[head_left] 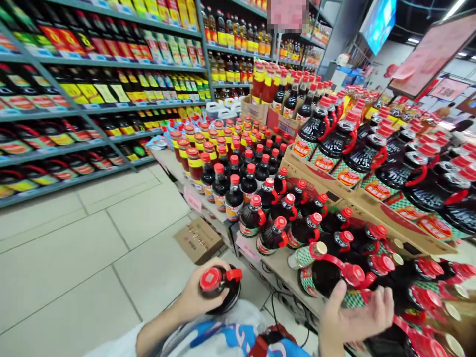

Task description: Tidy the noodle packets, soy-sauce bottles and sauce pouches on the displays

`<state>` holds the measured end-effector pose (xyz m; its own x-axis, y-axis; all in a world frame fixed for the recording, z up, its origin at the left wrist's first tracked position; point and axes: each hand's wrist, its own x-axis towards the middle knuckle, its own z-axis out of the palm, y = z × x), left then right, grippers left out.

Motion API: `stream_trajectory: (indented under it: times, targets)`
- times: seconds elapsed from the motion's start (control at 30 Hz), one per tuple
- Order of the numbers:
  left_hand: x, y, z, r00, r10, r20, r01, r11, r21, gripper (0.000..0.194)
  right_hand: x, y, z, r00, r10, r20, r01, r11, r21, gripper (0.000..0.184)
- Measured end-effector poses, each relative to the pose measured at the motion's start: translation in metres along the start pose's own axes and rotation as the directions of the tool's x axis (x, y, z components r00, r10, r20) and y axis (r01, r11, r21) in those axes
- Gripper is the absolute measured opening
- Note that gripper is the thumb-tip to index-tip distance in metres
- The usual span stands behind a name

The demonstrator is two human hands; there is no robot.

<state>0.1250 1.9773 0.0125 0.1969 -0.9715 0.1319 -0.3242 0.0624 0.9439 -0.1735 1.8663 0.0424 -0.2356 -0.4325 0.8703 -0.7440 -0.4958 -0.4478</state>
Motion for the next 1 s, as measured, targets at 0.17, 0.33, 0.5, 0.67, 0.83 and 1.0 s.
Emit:
stream_trajectory:
  times: [0.17,0.33,0.5,0.67,0.83,1.0]
  targets:
    - [0.012,-0.028,-0.060,0.999,0.004,-0.042,-0.002,0.999,0.054,0.025,-0.047,-0.055,0.059,0.886,0.102,0.451,-0.161,0.982,0.094,0.068]
    - [0.032,-0.049,-0.133,0.998,0.014,-0.063,-0.009,0.997,0.080,0.024,-0.069,-0.091,0.129,0.821,0.307,0.481,-0.312,0.947,-0.071,0.076]
    - [0.053,-0.065,-0.187,0.998,-0.026,-0.061,0.033,0.993,0.114,0.023,-0.070,-0.089,0.166,0.800,0.475,0.366,-0.406,0.879,-0.252,0.081]
    - [0.074,-0.083,-0.210,0.999,-0.040,0.004,0.039,0.989,0.139,0.025,-0.080,-0.071,0.173,0.861,0.422,0.284,-0.330,0.888,-0.320,0.072]
    - [0.089,-0.091,-0.195,0.998,-0.011,0.059,0.005,0.994,0.105,0.023,-0.078,-0.063,0.168,0.844,0.423,0.330,-0.348,0.899,-0.264,0.059]
    - [0.096,-0.089,-0.165,0.996,0.055,0.072,-0.058,0.998,0.033,0.023,-0.072,-0.060,0.157,0.825,0.447,0.346,-0.369,0.889,-0.270,0.046]
